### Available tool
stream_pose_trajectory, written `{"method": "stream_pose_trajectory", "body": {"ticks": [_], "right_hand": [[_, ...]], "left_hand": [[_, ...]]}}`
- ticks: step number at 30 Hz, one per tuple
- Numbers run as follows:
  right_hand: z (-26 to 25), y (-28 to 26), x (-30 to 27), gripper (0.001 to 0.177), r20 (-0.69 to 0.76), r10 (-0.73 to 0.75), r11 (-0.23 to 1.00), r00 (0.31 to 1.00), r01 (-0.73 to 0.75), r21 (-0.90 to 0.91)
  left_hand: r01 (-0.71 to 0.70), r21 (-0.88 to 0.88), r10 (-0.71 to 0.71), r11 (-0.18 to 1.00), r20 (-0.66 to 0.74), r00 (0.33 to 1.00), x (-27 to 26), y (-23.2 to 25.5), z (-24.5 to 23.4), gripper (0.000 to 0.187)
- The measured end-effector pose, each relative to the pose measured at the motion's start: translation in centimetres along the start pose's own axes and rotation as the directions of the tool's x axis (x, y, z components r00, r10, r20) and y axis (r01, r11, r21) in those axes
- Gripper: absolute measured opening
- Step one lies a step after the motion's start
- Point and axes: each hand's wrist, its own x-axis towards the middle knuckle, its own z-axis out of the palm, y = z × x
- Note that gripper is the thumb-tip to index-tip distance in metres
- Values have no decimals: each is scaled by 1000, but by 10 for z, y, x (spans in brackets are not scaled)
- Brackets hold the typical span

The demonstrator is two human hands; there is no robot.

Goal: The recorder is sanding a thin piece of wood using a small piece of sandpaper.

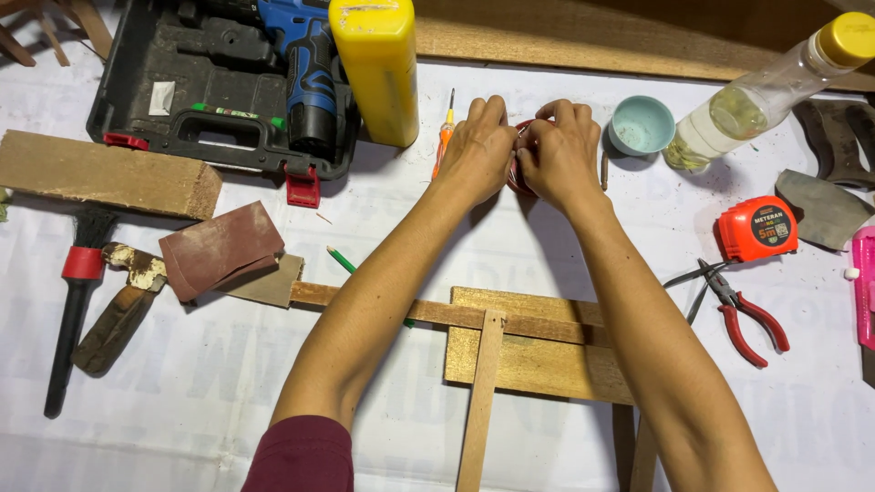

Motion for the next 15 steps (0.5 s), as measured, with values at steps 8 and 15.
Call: {"method": "stream_pose_trajectory", "body": {"ticks": [8,15], "right_hand": [[21,13,-5,26,82,-64,994,995,71,-83],[6,9,-1,30,132,32,996,991,-21,-89]], "left_hand": [[58,-57,-60,997,-23,998,-2,1,4,4],[119,-92,-122,989,-18,992,-1,-4,7,8]]}}
